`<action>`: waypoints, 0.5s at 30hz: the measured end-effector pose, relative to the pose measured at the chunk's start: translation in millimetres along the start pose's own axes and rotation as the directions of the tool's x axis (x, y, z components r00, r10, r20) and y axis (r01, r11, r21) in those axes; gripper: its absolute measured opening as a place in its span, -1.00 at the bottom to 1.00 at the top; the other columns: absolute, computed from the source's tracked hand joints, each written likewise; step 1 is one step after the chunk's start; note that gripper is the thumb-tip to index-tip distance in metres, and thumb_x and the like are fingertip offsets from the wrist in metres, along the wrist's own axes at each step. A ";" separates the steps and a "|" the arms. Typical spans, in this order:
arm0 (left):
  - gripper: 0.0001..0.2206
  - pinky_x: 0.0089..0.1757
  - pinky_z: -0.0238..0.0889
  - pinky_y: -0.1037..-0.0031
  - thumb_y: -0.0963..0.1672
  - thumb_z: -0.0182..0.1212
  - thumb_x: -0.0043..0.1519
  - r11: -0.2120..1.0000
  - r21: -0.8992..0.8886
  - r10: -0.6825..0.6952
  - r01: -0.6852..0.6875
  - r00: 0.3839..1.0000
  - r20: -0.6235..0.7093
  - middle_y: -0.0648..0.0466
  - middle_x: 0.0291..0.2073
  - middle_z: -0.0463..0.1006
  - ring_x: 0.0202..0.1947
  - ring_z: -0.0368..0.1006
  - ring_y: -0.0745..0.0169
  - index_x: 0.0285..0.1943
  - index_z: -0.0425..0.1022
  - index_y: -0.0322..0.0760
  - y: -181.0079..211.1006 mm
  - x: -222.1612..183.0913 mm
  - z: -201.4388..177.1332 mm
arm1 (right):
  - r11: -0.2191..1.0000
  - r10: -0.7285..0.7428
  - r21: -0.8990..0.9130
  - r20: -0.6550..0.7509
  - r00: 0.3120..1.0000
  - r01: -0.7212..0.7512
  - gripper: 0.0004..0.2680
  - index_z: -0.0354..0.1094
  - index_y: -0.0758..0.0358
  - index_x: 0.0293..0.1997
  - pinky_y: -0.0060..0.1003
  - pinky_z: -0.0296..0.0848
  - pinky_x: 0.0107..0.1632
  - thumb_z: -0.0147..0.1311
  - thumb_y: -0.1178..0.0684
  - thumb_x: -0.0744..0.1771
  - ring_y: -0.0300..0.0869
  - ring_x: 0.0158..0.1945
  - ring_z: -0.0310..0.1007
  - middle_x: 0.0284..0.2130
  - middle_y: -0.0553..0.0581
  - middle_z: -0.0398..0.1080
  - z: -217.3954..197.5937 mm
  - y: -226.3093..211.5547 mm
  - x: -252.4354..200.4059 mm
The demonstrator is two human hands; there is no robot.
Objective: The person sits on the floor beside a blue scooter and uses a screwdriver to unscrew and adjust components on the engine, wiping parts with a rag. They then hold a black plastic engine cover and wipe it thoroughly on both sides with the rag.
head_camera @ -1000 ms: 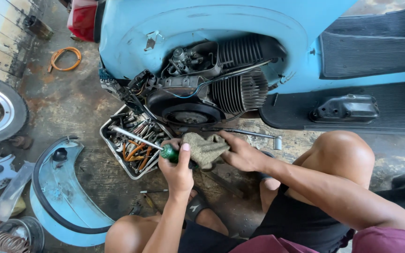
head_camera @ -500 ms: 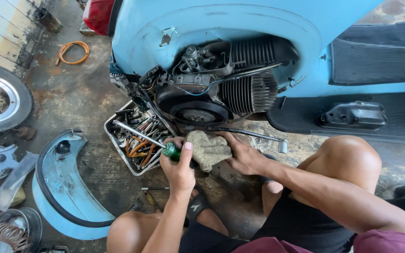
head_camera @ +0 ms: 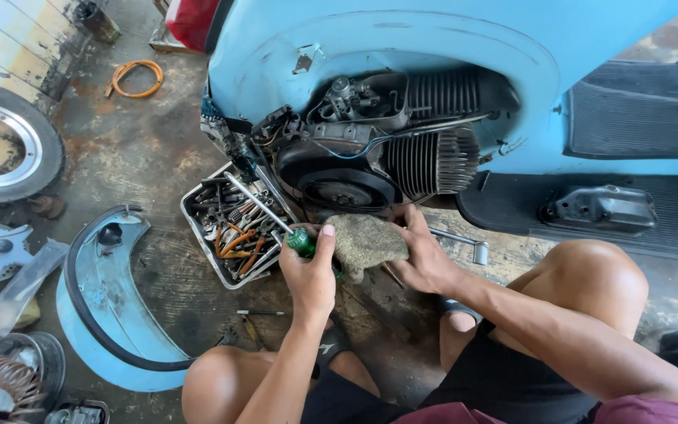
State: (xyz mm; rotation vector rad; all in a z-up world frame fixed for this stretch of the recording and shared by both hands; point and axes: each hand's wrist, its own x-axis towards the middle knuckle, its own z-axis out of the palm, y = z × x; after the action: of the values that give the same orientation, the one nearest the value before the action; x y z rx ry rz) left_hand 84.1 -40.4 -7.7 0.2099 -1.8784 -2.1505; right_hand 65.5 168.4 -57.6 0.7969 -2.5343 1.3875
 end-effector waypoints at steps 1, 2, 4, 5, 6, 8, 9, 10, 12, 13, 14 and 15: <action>-0.80 -0.24 0.18 0.34 -0.13 0.27 0.31 1.000 -0.004 0.001 -0.001 1.000 -0.007 0.10 -0.42 0.36 -0.38 0.26 0.37 -0.24 0.30 -0.23 3.5 0.2 0.1 | 1.000 -0.004 -0.002 0.006 1.000 0.004 -0.62 0.37 0.31 0.07 0.13 0.34 0.16 0.05 0.01 0.17 0.29 0.07 0.25 -0.01 0.37 0.20 2.3 -1.7 1.6; -0.81 -0.23 0.19 0.34 -0.13 0.27 0.31 1.000 -0.006 -0.020 0.020 1.000 -0.018 0.10 -0.41 0.36 -0.37 0.26 0.37 -0.23 0.30 -0.24 7.0 0.6 -0.1 | 0.995 0.016 0.094 -0.019 1.000 -0.014 -0.56 0.29 0.43 0.16 0.21 0.32 0.17 0.02 0.08 0.17 0.39 0.10 0.28 -0.01 0.51 0.24 4.9 -3.5 3.2; -0.82 -0.23 0.20 0.33 -0.14 0.26 0.32 0.999 -0.015 -0.042 0.042 0.998 -0.037 0.10 -0.41 0.36 -0.36 0.27 0.36 -0.22 0.31 -0.25 14.7 -0.7 2.4 | 0.982 0.036 0.187 -0.031 0.999 -0.030 -0.51 0.22 0.55 0.24 0.29 0.31 0.18 0.00 0.14 0.18 0.48 0.14 0.31 -0.01 0.65 0.29 9.0 -5.3 4.2; -0.80 -0.21 0.22 0.33 -0.14 0.31 0.28 0.986 -0.143 -0.096 0.085 0.993 -0.072 0.12 -0.41 0.35 -0.35 0.27 0.34 -0.23 0.31 -0.25 19.6 -0.3 5.6 | 0.983 -0.009 0.182 0.013 1.000 0.006 -0.49 0.18 0.47 0.31 0.33 0.29 0.20 0.08 0.15 0.19 0.49 0.18 0.29 0.04 0.63 0.28 9.9 -5.0 5.8; -0.78 -0.19 0.24 0.32 -0.15 0.35 0.24 0.955 -0.271 -0.153 0.122 0.983 -0.098 0.13 -0.40 0.35 -0.34 0.27 0.33 -0.24 0.32 -0.24 24.5 0.0 8.7 | 0.983 -0.053 0.178 0.058 0.997 0.042 -0.45 0.14 0.39 0.37 0.37 0.27 0.23 0.16 0.17 0.20 0.49 0.23 0.26 0.10 0.61 0.27 10.8 -4.6 7.2; -0.79 -0.20 0.29 0.33 -0.14 0.35 0.23 0.912 -0.383 -0.192 0.147 0.978 -0.084 0.10 -0.39 0.40 -0.35 0.32 0.28 -0.20 0.35 -0.26 28.8 -2.4 17.4 | 0.973 -0.146 0.193 0.074 0.986 0.129 -0.38 0.14 0.40 0.35 0.34 0.24 0.27 0.32 0.03 0.17 0.48 0.26 0.23 0.16 0.60 0.23 19.5 -27.5 10.4; -0.80 -0.22 0.35 0.34 -0.14 0.36 0.22 0.859 -0.485 -0.225 0.167 0.972 -0.063 0.07 -0.38 0.44 -0.36 0.38 0.24 -0.16 0.38 -0.27 31.4 -2.5 22.0 | 0.953 -0.239 0.212 0.084 0.967 0.217 -0.29 0.15 0.42 0.33 0.32 0.21 0.31 0.49 -0.10 0.14 0.47 0.30 0.21 0.22 0.59 0.18 23.5 -38.7 13.2; -0.80 -0.22 0.35 0.34 -0.14 0.36 0.22 0.856 -0.491 -0.224 0.164 0.972 -0.065 0.07 -0.38 0.44 -0.36 0.38 0.24 -0.16 0.38 -0.27 24.6 -3.4 18.5 | 0.953 -0.242 0.209 0.090 0.966 0.220 -0.29 0.15 0.42 0.33 0.32 0.21 0.31 0.49 -0.10 0.14 0.47 0.30 0.21 0.22 0.59 0.18 37.2 -16.6 4.2; -0.80 -0.23 0.36 0.38 -0.12 0.40 0.23 0.948 -0.285 -0.155 0.140 0.987 -0.032 0.11 -0.38 0.46 -0.35 0.39 0.33 -0.22 0.40 -0.22 11.1 -4.5 12.6 | 0.990 -0.127 0.062 -0.028 0.991 0.129 -0.87 0.58 0.16 -0.27 0.02 0.54 0.00 0.30 -0.02 0.25 0.20 -0.12 0.54 -0.31 0.28 0.55 62.2 28.6 -12.5; -0.80 -0.23 0.36 0.38 -0.12 0.40 0.23 0.947 -0.291 -0.155 0.138 0.987 -0.035 0.11 -0.38 0.46 -0.35 0.39 0.33 -0.22 0.40 -0.22 18.3 -4.2 9.0 | 0.990 -0.130 0.058 -0.023 0.991 0.131 -0.87 0.58 0.16 -0.27 0.02 0.54 0.00 0.30 -0.02 0.25 0.20 -0.12 0.54 -0.31 0.28 0.55 40.0 2.1 4.8; -0.81 -0.25 0.40 0.39 -0.11 0.39 0.24 0.977 -0.200 -0.083 0.076 0.996 -0.026 0.05 -0.37 0.50 -0.35 0.44 0.30 -0.17 0.44 -0.25 25.5 -4.0 5.2 | 0.989 -0.086 0.110 -0.106 0.991 0.098 -0.89 0.56 0.25 -0.24 0.05 0.55 -0.01 0.22 0.08 0.26 0.16 -0.14 0.57 -0.30 0.33 0.56 18.3 -24.7 22.3; -0.80 -0.27 0.44 0.39 -0.10 0.37 0.24 0.994 -0.106 -0.014 0.012 1.000 -0.011 0.00 -0.36 0.54 -0.34 0.48 0.26 -0.12 0.48 -0.28 33.2 -4.3 0.7 | 0.984 -0.036 0.165 -0.187 0.982 0.068 -0.89 0.55 0.35 -0.21 0.07 0.56 -0.02 0.15 0.18 0.28 0.12 -0.16 0.60 -0.30 0.37 0.56 -2.5 -52.6 39.6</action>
State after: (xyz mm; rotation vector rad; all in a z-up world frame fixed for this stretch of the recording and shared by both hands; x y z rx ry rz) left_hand 91.7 -42.3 24.9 0.2124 -1.7559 -2.2450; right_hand 58.6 132.6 -2.7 0.7194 -2.2652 1.5977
